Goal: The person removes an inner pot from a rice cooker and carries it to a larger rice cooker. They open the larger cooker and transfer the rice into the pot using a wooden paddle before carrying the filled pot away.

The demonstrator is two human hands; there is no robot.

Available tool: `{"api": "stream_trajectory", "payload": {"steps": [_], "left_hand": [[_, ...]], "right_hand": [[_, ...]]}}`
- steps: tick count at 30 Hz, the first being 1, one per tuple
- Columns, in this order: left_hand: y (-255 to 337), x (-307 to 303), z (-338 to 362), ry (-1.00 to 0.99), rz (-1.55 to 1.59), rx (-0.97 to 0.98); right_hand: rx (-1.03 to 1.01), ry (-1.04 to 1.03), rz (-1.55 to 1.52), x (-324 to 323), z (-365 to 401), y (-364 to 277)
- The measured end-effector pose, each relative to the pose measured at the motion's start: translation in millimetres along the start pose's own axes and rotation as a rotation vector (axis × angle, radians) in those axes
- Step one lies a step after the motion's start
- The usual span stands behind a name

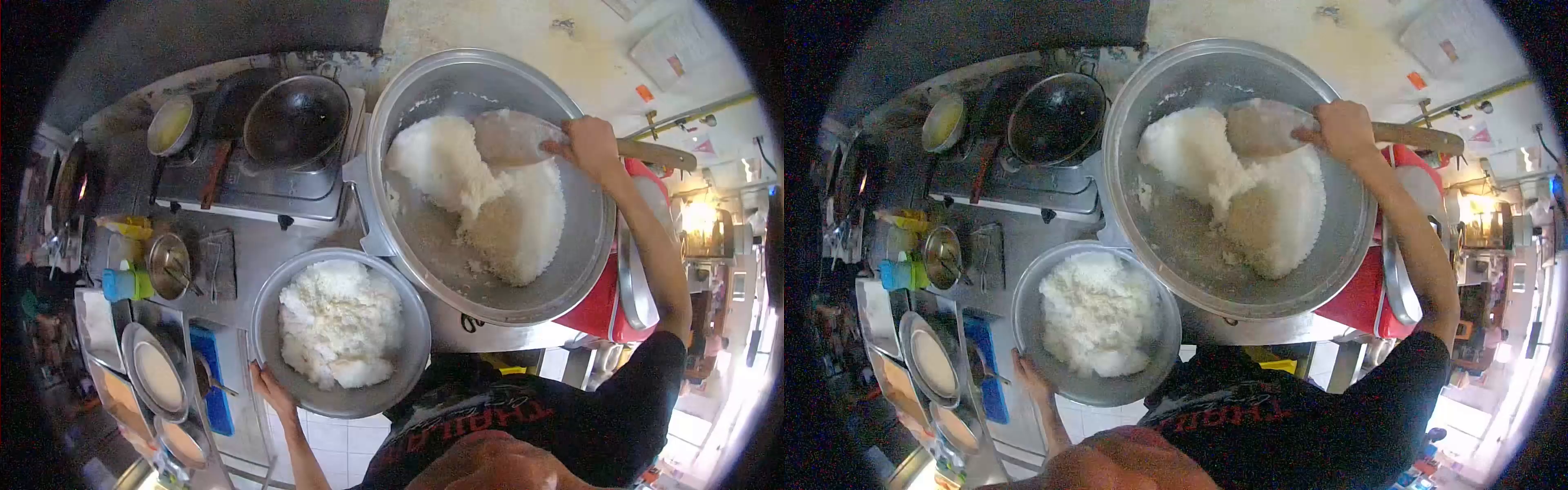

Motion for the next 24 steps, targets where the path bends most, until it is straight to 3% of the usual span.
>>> {"api": "stream_trajectory", "payload": {"steps": [3,6,9,16,18,22,24], "left_hand": [[-18,5,2,0.002,0.274,-0.055],[3,-3,8,0.117,-0.199,0.012],[-9,-5,6,0.049,-0.071,0.042],[-36,-6,8,0.16,0.157,-0.103],[-32,-8,5,0.159,0.095,-0.128],[1,0,3,0.165,0.061,-0.166],[-17,-7,2,0.141,0.052,-0.088]], "right_hand": [[-0.161,-0.023,-0.017,41,-32,-11],[-0.153,-0.097,-0.057,49,-48,-23],[-0.272,-0.113,-0.058,54,-57,-35],[-0.553,0.107,-0.281,57,-47,-74],[-0.642,0.128,-0.328,64,-38,-83],[-0.62,-0.061,-0.247,78,-3,-90],[-0.554,-0.089,-0.313,87,14,-85]]}}
Point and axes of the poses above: each hand's wrist, its own z-axis away from the middle knuckle, its own x-axis out of the palm, y = z × x, the point moved 7 cm from there along -z, towards the middle knuckle, and after that the axes turned 10 degrees about x, right-handed, at the moved point
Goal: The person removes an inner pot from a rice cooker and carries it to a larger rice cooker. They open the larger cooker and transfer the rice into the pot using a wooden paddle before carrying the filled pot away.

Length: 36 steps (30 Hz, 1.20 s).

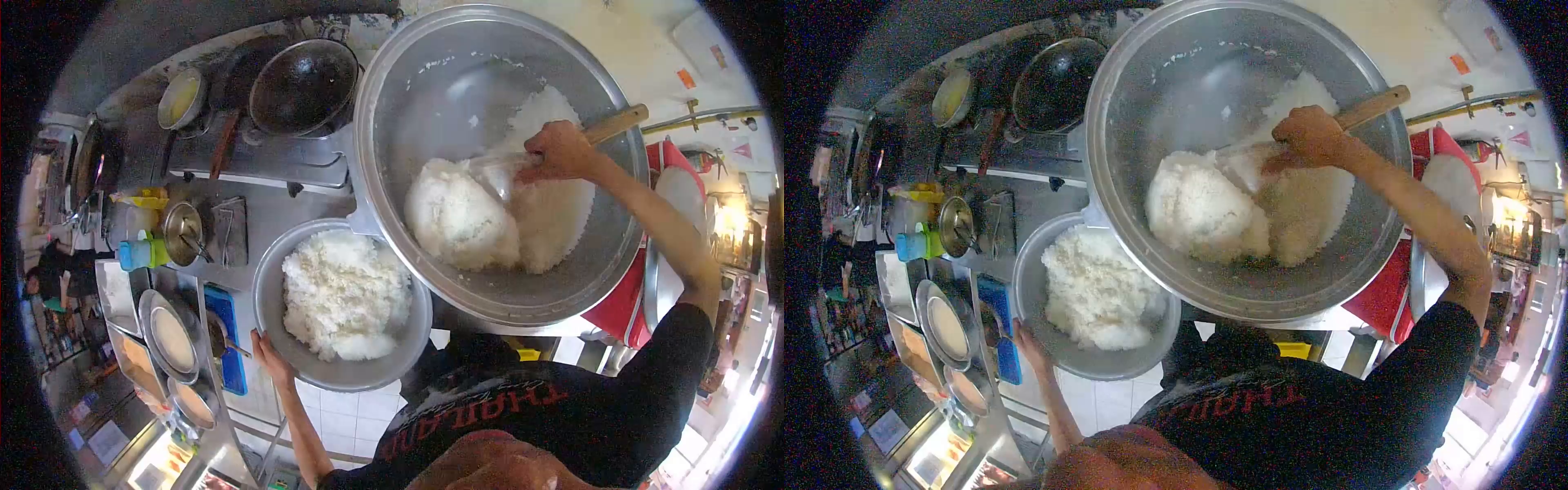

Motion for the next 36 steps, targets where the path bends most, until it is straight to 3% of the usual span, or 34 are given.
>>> {"api": "stream_trajectory", "payload": {"steps": [4,7,13,15,18,21,25,28,30,31,35,36], "left_hand": [[-18,-4,1,0.047,0.089,-0.044],[-10,-6,-2,-0.099,-0.269,0.196],[-14,-5,-8,-0.02,-0.076,0.057],[-3,-2,-8,-0.012,-0.146,0.091],[-1,-3,-9,0.002,-0.137,0.089],[7,1,-8,-0.025,-0.137,0.07],[-2,-1,-11,0.013,-0.1,0.106],[14,4,-5,-0.121,-0.314,0.223],[-1,0,-10,-0.034,-0.156,0.135],[-10,-1,-9,0.006,-0.08,0.085],[45,19,-3,-0.035,-0.174,0.118],[44,12,-3,-0.037,-0.211,0.118]], "right_hand": [[0.053,0.059,-0.042,-2,15,-14],[0.064,0.054,-0.099,6,26,-18],[0.012,0.129,-0.156,2,35,-9],[-0.03,0.171,-0.213,-7,36,-3],[0.139,-0.139,-0.049,-11,32,8],[-0.039,0.103,-0.116,-19,33,8],[-0.016,0.036,-0.159,-27,26,16],[-0.042,0.092,-0.228,-40,35,26],[-0.033,0.097,-0.244,-52,44,30],[-0.006,0.131,-0.249,-63,49,29],[-0.002,0.243,-0.352,-111,69,14],[-0.024,0.354,-0.387,-127,77,1]]}}
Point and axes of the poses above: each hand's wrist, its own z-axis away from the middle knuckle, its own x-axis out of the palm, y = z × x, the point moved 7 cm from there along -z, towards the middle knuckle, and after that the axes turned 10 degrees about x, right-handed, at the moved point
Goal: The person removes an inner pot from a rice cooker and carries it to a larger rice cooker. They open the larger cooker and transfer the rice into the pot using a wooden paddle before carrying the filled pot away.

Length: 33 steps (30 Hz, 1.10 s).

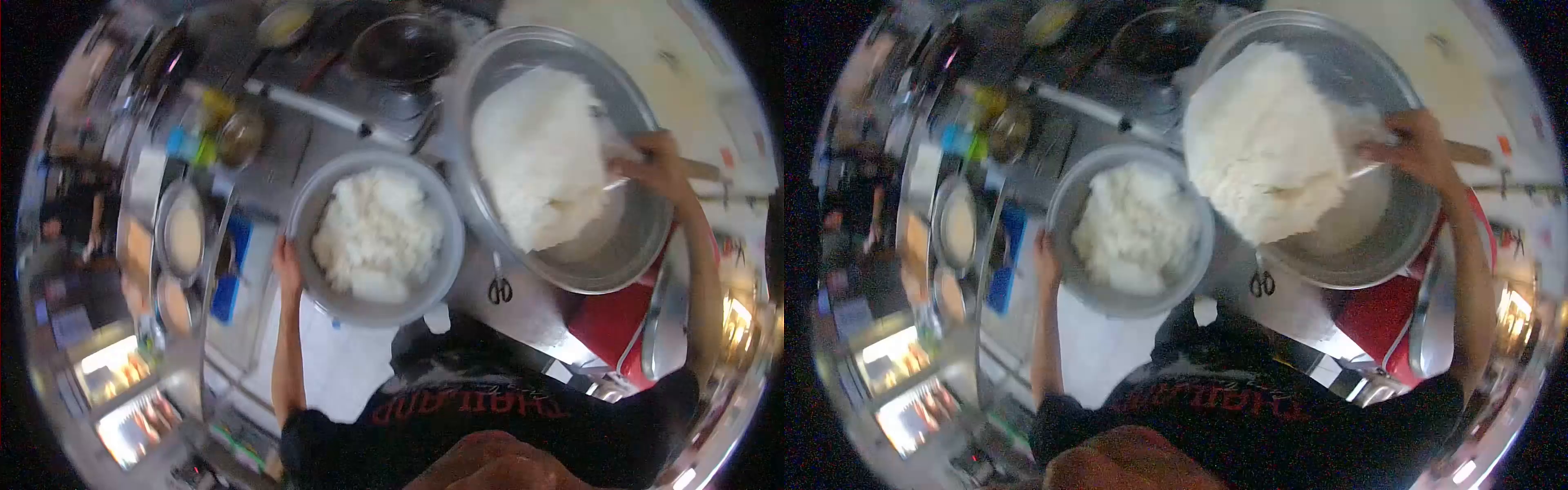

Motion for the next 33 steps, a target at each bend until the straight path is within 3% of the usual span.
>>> {"api": "stream_trajectory", "payload": {"steps": [1,2,4,6,9,11,13,17,20,22,25,28,31,33], "left_hand": [[-35,4,-6,0.04,-0.058,0.063],[-29,3,-1,0.122,0.14,0.166],[-36,5,-6,0.05,0.095,0.246],[-10,2,-5,0.031,0.174,0.162],[24,-3,3,0.055,0.297,0.119],[13,2,2,0.057,0.361,0.118],[-13,11,-4,0.034,0.404,0.107],[-11,6,-3,0.104,0.321,0.129],[-1,2,-2,0.165,0.363,0.134],[4,2,-1,0.144,0.416,0.16],[6,-2,-4,0.143,0.419,0.186],[-2,0,5,0.138,0.388,0.143],[12,-6,-1,0.177,0.316,0.163],[10,-10,2,0.19,0.291,0.163]], "right_hand": [[0.016,0.025,0.042,-12,1,-24],[0.032,0.049,0.084,-24,0,-48],[0.079,0.038,0.293,-38,8,-112],[0.044,0.106,0.431,-42,19,-172],[-0.394,0.358,0.663,8,57,-239],[-0.416,0.315,0.624,44,75,-268],[-0.374,0.262,0.621,60,82,-275],[-0.255,0.156,0.672,66,86,-297],[-0.187,-0.094,0.769,120,91,-318],[-0.313,-0.167,0.66,170,96,-317],[-0.428,-0.2,0.742,198,99,-334],[-0.449,-0.284,0.765,186,83,-344],[-0.331,-0.184,0.763,122,61,-351],[-0.465,-0.252,0.808,120,67,-340]]}}
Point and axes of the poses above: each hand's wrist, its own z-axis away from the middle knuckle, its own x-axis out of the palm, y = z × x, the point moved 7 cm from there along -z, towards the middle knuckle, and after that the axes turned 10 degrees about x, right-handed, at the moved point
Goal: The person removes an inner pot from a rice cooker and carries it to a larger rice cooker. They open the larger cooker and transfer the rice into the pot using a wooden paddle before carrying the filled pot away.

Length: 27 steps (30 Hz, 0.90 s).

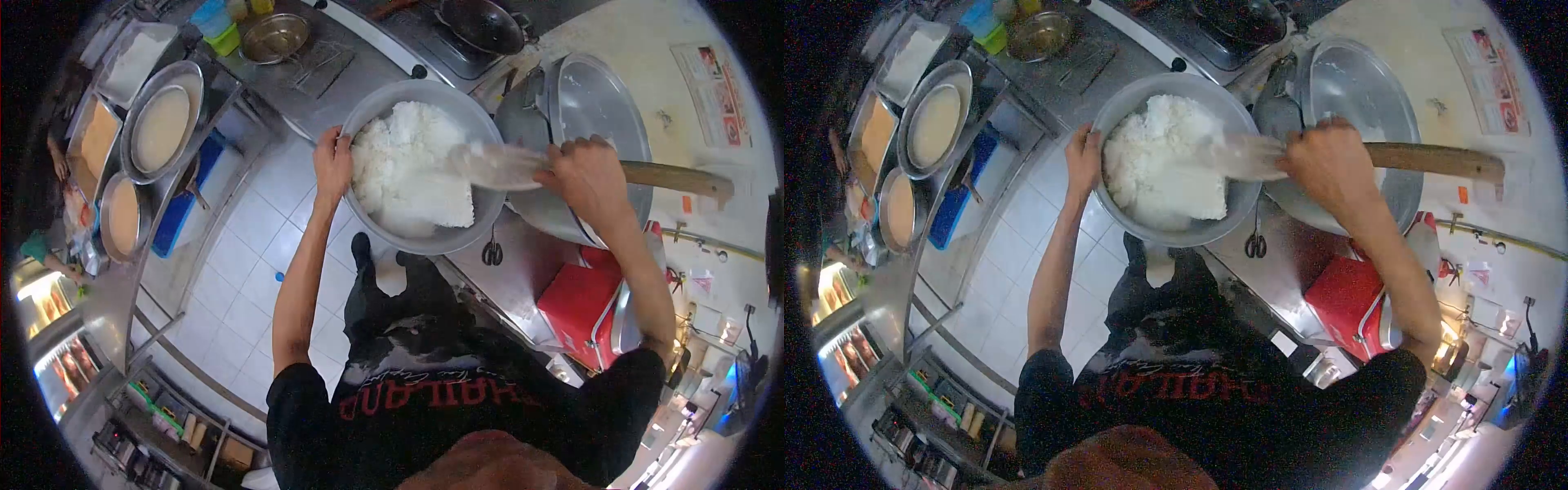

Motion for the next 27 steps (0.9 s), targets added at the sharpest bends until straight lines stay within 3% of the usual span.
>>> {"api": "stream_trajectory", "payload": {"steps": [4,10,13,16,19,22,27], "left_hand": [[-7,5,-2,-0.01,0.069,-0.016],[-4,4,-1,-0.01,0.002,-0.086],[1,3,-2,-0.008,-0.021,-0.034],[-4,4,1,0.012,0.0,0.023],[3,3,-7,0.019,-0.024,0.041],[-2,1,-2,0.007,-0.05,0.017],[-12,4,0,-0.019,0.024,-0.072]], "right_hand": [[-0.071,-0.06,0.034,26,-2,-9],[0.053,-0.063,-0.052,85,-10,-36],[0.001,0.138,-0.021,121,-10,-67],[0.134,-0.092,-0.137,102,-19,-27],[0.051,0.117,-0.125,43,-4,9],[-0.153,0.138,-0.064,0,8,11],[-0.271,-0.04,-0.039,40,-1,-26]]}}
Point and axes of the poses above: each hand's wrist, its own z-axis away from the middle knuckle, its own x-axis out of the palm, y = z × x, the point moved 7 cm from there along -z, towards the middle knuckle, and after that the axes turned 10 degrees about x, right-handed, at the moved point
